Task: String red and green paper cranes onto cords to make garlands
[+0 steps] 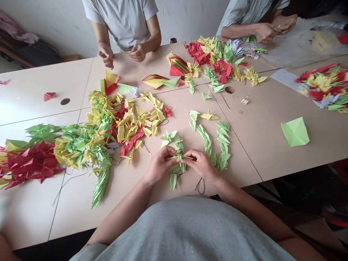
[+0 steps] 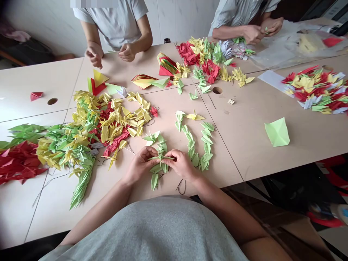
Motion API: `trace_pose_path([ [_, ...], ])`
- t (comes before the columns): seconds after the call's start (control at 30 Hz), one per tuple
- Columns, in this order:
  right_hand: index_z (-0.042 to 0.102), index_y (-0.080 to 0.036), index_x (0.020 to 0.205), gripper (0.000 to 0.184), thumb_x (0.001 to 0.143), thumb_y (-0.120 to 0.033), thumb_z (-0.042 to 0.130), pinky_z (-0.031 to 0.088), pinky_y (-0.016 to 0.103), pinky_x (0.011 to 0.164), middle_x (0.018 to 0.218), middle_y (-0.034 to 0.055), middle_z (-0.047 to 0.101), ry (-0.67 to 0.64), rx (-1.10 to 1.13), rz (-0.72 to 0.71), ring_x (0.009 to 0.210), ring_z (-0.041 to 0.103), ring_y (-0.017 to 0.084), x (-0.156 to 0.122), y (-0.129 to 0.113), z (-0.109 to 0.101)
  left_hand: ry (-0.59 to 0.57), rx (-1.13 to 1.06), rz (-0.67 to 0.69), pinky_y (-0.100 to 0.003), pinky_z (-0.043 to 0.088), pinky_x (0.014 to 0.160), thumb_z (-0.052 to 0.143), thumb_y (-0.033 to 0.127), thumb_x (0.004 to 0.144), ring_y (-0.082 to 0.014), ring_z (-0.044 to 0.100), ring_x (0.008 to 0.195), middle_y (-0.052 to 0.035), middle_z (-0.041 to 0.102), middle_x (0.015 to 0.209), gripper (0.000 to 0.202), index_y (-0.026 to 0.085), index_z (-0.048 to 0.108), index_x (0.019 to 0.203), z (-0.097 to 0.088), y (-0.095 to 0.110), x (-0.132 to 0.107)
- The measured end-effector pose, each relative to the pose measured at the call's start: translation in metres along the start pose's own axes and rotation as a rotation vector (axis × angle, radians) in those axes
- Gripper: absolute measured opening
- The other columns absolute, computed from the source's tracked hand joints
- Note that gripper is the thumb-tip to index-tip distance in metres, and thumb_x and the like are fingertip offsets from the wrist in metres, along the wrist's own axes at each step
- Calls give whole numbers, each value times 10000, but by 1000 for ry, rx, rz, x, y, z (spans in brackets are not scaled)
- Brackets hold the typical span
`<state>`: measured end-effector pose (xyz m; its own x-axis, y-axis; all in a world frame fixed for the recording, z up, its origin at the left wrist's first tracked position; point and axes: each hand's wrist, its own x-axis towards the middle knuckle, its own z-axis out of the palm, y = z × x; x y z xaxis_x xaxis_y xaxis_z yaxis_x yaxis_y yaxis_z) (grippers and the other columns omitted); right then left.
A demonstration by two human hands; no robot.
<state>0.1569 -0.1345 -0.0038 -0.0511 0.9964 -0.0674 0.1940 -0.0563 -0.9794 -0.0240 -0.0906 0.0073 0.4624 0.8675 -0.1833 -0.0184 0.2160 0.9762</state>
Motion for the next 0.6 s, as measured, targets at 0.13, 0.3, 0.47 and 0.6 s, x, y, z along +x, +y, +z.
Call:
trace_pose_path([
  [0.13, 632, -198, 721, 322, 830, -499, 668, 404, 246, 539, 663, 0, 594, -5, -30, -20, 615, 522, 136, 0, 1, 1, 9, -5, -9, -245, 447, 620, 829, 342, 711, -118, 576, 657, 14, 619, 720, 359, 189, 576, 915, -1, -2, -1],
  [0.3, 602, -197, 694, 308, 831, -467, 658, 401, 249, 541, 646, -6, 582, 22, -8, -5, 593, 506, 127, 0, -2, 1, 26, -67, -16, -228, 458, 622, 823, 316, 720, -102, 584, 653, 27, 627, 715, 356, 189, 565, 930, 0, 0, -2],
  [0.47, 586, -204, 699, 326, 828, -496, 651, 388, 246, 513, 621, -16, 573, 15, 25, 17, 565, 492, 123, 0, -5, 0, 56, -121, -68, -202, 436, 571, 840, 327, 691, -89, 568, 605, 42, 628, 702, 414, 187, 556, 958, 2, 5, -1],
  [0.6, 584, -209, 711, 307, 848, -480, 635, 385, 246, 508, 611, -17, 565, 12, 16, 1, 565, 492, 127, 0, -4, -1, 70, -155, -75, -195, 430, 560, 839, 334, 688, -84, 561, 588, 40, 632, 696, 393, 184, 576, 939, 1, 7, 1],
])
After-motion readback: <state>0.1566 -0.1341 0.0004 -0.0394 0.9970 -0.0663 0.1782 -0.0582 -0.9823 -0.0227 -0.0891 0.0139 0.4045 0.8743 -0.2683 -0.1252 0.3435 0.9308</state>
